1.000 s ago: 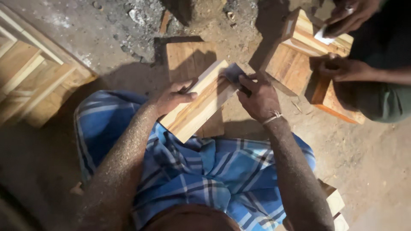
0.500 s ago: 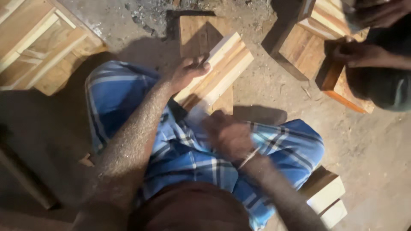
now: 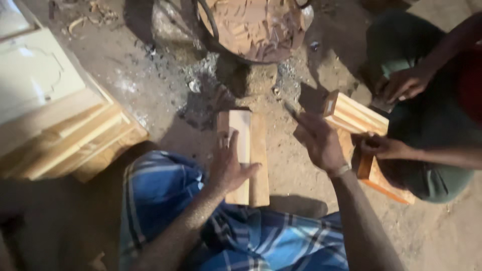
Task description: The person sits on the floor and uses a chisel to carve and shape small rectangular wooden blocks. They repeatedly hold the wood, strike it with the chisel, and inspect the carved surfaces.
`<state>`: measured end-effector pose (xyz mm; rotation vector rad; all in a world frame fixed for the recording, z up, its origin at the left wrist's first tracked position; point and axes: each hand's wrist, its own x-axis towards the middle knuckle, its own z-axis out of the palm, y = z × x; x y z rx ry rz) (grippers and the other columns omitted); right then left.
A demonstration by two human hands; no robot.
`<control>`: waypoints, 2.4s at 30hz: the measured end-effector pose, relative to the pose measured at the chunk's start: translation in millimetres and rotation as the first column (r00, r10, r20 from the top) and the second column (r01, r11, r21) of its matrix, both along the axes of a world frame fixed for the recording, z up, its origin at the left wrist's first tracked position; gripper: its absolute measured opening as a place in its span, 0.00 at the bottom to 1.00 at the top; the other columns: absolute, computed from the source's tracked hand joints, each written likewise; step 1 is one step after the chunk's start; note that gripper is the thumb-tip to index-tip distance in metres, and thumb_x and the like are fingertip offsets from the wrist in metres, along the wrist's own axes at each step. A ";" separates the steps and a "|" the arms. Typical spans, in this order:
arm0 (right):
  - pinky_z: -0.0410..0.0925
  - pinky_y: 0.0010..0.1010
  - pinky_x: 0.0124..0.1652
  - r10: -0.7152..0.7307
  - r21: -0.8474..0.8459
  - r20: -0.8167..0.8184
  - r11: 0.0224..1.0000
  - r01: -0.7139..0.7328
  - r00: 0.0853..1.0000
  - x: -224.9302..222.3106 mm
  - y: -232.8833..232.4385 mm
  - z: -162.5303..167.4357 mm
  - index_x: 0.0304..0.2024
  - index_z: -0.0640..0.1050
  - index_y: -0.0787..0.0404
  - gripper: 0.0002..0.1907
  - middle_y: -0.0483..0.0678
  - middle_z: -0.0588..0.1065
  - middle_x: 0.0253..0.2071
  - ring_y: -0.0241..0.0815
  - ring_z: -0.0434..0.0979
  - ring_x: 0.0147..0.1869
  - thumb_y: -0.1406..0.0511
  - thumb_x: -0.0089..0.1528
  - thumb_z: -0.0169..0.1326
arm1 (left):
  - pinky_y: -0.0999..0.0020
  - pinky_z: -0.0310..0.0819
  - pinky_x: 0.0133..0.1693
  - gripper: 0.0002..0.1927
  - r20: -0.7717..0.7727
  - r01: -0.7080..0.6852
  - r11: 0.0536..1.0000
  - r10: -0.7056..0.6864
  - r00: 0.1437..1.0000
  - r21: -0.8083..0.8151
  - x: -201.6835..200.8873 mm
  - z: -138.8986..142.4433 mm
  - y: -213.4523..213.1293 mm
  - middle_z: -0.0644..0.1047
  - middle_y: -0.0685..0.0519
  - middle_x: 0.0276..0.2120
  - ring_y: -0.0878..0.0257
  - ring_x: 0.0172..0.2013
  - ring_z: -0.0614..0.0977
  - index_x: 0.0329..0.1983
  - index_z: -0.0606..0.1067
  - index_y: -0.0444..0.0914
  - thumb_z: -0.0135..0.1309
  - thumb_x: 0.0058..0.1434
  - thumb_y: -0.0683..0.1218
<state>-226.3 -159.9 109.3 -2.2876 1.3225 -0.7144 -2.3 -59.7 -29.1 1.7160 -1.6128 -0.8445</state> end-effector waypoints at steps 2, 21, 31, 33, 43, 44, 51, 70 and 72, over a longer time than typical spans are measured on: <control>0.72 0.38 0.52 -0.040 -0.101 -0.064 0.994 0.033 0.997 27.7 -57.5 7.9 0.54 0.81 0.63 0.16 0.57 0.80 0.51 0.55 0.81 0.53 0.62 0.66 0.58 | 0.36 0.53 0.65 0.59 -0.067 -0.028 0.976 0.014 0.998 -0.217 -9.6 8.5 -6.9 0.53 0.27 0.69 0.29 0.68 0.54 0.72 0.52 0.33 0.70 0.47 0.64; 0.75 0.42 0.48 0.181 0.321 -0.503 0.947 -0.011 0.845 86.7 -185.4 76.3 0.56 0.82 0.56 0.22 0.49 0.83 0.46 0.44 0.83 0.44 0.52 0.67 0.51 | 0.49 0.67 0.64 0.24 -0.364 -0.344 0.903 0.239 0.900 -0.257 -30.7 -22.6 -13.5 0.70 0.37 0.65 0.39 0.65 0.72 0.65 0.69 0.35 0.52 0.65 0.37; 0.70 0.31 0.61 -0.217 0.394 0.563 0.919 -0.028 0.797 31.3 48.4 -122.4 0.60 0.76 0.66 0.23 0.53 0.73 0.66 0.41 0.76 0.64 0.76 0.62 0.56 | 0.52 0.68 0.64 0.20 -0.335 -0.362 0.856 0.241 0.911 -0.369 -37.6 -28.8 3.0 0.72 0.37 0.64 0.41 0.64 0.74 0.66 0.68 0.33 0.45 0.72 0.39; 0.72 0.31 0.56 -0.218 0.218 0.421 0.967 0.135 0.881 34.7 54.0 -139.8 0.57 0.79 0.66 0.19 0.54 0.75 0.63 0.45 0.79 0.60 0.76 0.63 0.59 | 0.52 0.68 0.64 0.19 -0.315 -0.351 0.864 0.241 0.918 -0.362 -40.0 -25.6 3.7 0.72 0.37 0.64 0.41 0.64 0.74 0.66 0.68 0.34 0.45 0.73 0.40; 0.69 0.50 0.44 -0.090 -0.191 -0.352 0.981 0.022 0.932 48.4 14.6 -67.0 0.48 0.84 0.54 0.17 0.43 0.79 0.55 0.58 0.73 0.51 0.69 0.56 0.58 | 0.52 0.69 0.64 0.20 -0.292 -0.356 0.847 0.251 0.923 -0.395 -43.9 -25.5 8.4 0.72 0.38 0.64 0.41 0.65 0.74 0.67 0.69 0.35 0.46 0.72 0.39; 0.68 0.50 0.45 -0.089 -0.166 -0.398 0.986 0.024 0.913 48.6 22.0 -61.3 0.48 0.83 0.53 0.17 0.42 0.79 0.54 0.57 0.72 0.51 0.68 0.56 0.57 | 0.52 0.68 0.64 0.20 -0.292 -0.352 0.840 0.244 0.925 -0.413 -44.1 -29.1 8.4 0.72 0.38 0.65 0.41 0.65 0.74 0.67 0.69 0.35 0.45 0.73 0.39; 0.67 0.51 0.53 -0.056 -0.116 -0.506 0.993 -0.003 0.861 17.7 208.2 -52.1 0.53 0.81 0.57 0.26 0.49 0.77 0.53 0.54 0.72 0.57 0.72 0.51 0.54 | 0.53 0.68 0.67 0.19 -0.318 -0.344 0.850 0.223 0.921 -0.400 -42.2 -36.5 7.0 0.72 0.38 0.66 0.42 0.67 0.74 0.69 0.67 0.35 0.44 0.77 0.42; 0.63 0.34 0.43 -0.677 0.699 0.386 0.658 0.281 0.627 -46.2 193.0 -96.1 0.72 0.75 0.60 0.32 0.57 0.80 0.56 0.45 0.71 0.48 0.77 0.64 0.53 | 0.51 0.65 0.66 0.33 0.854 0.908 0.419 -0.469 0.226 -0.010 -25.4 30.0 -26.9 0.71 0.51 0.61 0.54 0.63 0.72 0.62 0.68 0.41 0.63 0.52 0.40; 0.71 0.28 0.57 -0.507 0.568 0.495 0.803 0.179 0.705 -31.5 153.6 -116.1 0.65 0.75 0.62 0.26 0.52 0.78 0.57 0.40 0.78 0.58 0.75 0.63 0.55 | 0.50 0.63 0.65 0.38 0.828 0.824 0.535 -0.367 0.424 -0.185 -10.3 19.1 -17.8 0.69 0.48 0.64 0.51 0.65 0.69 0.64 0.66 0.40 0.63 0.47 0.39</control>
